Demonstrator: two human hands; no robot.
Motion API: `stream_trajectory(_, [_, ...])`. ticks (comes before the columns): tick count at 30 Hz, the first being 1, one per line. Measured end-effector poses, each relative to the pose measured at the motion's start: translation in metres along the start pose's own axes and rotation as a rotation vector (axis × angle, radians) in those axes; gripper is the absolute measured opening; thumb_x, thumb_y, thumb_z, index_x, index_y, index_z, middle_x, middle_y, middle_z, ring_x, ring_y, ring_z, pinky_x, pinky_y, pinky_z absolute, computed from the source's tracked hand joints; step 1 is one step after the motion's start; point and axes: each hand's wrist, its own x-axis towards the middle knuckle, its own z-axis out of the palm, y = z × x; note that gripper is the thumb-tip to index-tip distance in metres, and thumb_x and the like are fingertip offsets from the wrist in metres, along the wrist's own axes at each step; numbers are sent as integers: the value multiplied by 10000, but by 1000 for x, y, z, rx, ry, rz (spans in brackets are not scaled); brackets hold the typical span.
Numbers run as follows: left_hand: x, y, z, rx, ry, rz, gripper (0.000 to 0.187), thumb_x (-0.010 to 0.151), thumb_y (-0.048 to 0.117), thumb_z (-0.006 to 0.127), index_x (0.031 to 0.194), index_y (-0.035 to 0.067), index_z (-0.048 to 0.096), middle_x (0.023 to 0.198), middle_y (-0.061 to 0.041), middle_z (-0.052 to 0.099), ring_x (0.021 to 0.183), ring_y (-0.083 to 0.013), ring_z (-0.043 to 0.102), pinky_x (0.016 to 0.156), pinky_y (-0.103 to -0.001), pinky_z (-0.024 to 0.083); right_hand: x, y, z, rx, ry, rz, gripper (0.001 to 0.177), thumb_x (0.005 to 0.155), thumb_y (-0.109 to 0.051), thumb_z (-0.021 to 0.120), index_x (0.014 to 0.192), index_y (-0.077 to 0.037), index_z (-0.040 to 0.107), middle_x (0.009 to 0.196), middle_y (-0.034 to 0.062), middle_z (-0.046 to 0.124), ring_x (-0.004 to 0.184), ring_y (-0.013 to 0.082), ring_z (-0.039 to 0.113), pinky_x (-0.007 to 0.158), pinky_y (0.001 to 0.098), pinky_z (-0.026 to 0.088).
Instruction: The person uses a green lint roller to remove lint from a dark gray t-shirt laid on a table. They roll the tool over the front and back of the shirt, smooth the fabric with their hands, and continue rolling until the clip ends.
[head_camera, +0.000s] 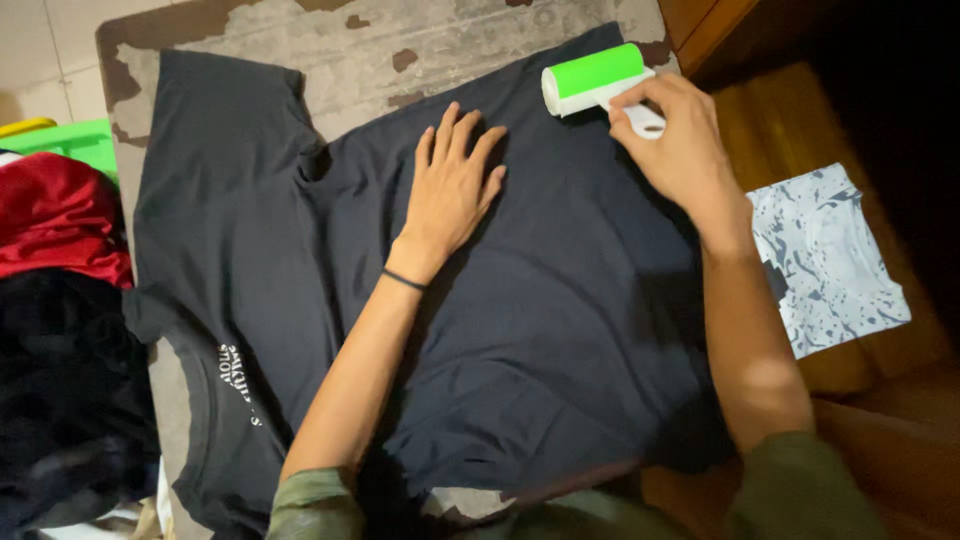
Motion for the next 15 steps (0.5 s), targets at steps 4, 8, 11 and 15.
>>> stream_trajectory(4, [9, 8, 22, 51, 65, 28, 496, 1058, 397, 547, 1508, 190, 511, 1598, -139, 411, 1546, -353, 256, 1247, -570, 192, 8, 7, -27, -16, -162, 121, 177, 944, -146, 799, 1082, -42, 761, 1046, 161, 708, 935, 313, 698, 846, 405, 534])
stream_trajectory(8, [9, 4, 25, 50, 15, 18, 519, 1063, 412, 528, 1533, 196, 487, 1627, -116, 381, 1541, -339, 256, 1256, -571, 169, 13, 10, -15, 14, -109, 177, 231, 953, -199, 810, 1107, -41, 741, 1033, 160, 721, 924, 289, 718, 827, 387, 541])
stream_trajectory(11, [9, 5, 25, 71, 33, 16, 524, 1063, 407, 527, 1539, 191, 487, 1633, -116, 380, 1545, -339, 260, 1261, -570, 166, 22, 8, 15, 43, 45, 29, 212, 984, -165, 796, 1152, -38, 775, 1055, 179, 714, 963, 316, 706, 866, 396, 550])
stream_trajectory(15, [9, 7, 25, 86, 27, 21, 537, 1050, 407, 537, 1535, 183, 486, 1626, -120, 378, 1538, -350, 262, 1250, -575, 164, 19, 12, -9, -17, -90, 43, 234, 968, -207, 801, 1127, -38, 770, 1145, 184, 729, 980, 330, 716, 871, 404, 551])
